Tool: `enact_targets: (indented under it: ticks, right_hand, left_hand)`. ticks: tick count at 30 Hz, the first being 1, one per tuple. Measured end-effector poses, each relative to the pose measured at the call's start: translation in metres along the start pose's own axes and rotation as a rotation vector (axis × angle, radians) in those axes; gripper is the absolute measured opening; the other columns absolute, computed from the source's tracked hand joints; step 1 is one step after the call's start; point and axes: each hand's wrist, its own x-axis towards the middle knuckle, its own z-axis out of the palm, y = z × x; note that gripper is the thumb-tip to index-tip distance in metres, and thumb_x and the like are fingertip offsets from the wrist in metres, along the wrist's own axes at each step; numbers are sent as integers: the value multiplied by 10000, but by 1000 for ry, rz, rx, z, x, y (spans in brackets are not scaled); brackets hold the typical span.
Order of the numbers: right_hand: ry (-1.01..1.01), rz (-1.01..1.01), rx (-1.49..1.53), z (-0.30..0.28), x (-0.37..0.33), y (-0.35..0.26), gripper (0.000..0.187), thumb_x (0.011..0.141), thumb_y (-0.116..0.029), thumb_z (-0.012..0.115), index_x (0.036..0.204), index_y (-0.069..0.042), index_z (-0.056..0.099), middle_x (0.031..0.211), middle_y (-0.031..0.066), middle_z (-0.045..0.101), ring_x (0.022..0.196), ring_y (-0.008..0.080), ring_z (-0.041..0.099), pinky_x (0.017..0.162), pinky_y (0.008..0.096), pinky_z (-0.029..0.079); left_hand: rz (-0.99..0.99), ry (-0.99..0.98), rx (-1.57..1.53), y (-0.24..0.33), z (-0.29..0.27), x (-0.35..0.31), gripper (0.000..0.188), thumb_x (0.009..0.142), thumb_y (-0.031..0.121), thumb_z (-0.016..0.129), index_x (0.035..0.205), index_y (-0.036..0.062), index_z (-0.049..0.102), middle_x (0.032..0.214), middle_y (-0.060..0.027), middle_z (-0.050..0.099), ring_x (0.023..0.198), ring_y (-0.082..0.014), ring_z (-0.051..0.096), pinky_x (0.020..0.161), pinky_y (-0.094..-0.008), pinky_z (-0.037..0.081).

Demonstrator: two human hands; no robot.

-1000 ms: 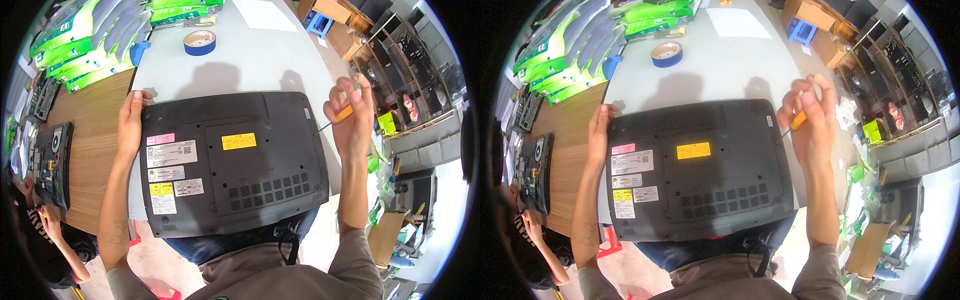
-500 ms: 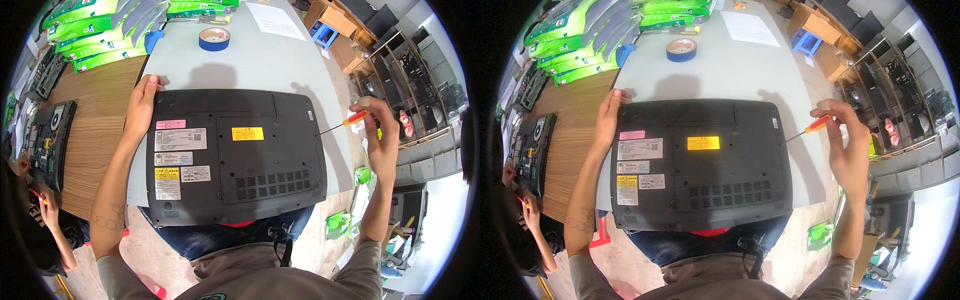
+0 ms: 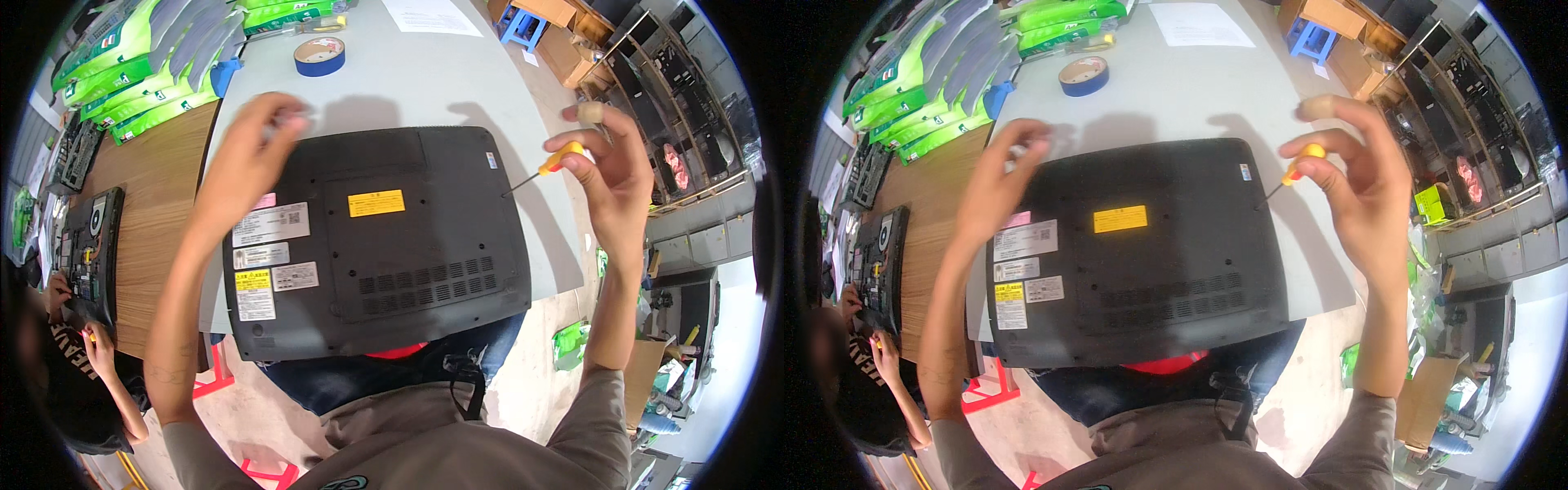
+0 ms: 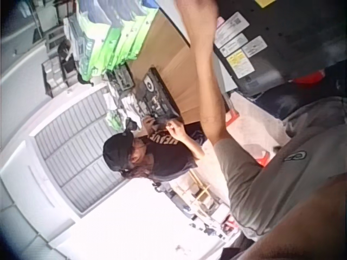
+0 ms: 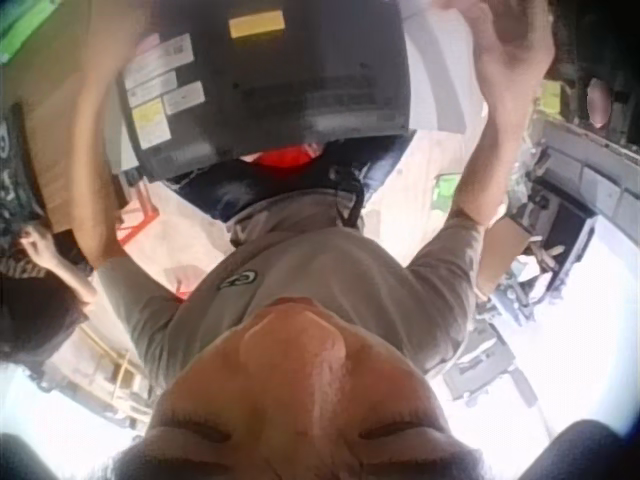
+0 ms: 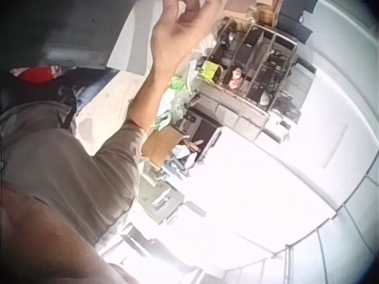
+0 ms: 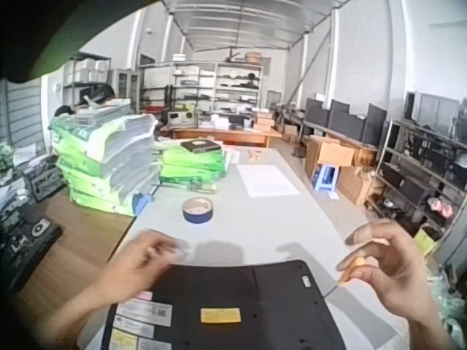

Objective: The person unscrews the bottom cover of a laptop using a screwdriver, removes a component from the side, and then continues unscrewing the remaining fasteners on the underside.

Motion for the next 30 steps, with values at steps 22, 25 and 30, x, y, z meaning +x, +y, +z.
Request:
enact_targets:
  ticks: [22,25,30]
  right_hand:
    - [137,-276,280,3,4,83,382,890,87,750,1238,28,603,1175,102,639,1084,211,665,865,309,549]
    - [128,-228,405,6,-4,79,297,931,90,694,1209,29,609,1168,126,647,1041,220,674,874,322,554]
    - [125,-281,658,5,-4,73,201,983,81,612,1179,39,621,1155,168,650,967,237,677,909,345,553]
  left_hand:
    - [-39,-400,-568,155,169,48,160,949,-51,617,1037,-57,751,921,-94,765,850,-145,695,803,-296,555]
    - [-81,-372,-620,157,166,48,105,908,23,705,972,-30,768,842,-89,753,756,-139,666,730,-298,541]
    - [-125,-369,-588,160,164,47,133,835,77,814,906,-29,773,787,-89,741,691,-137,653,674,-296,533]
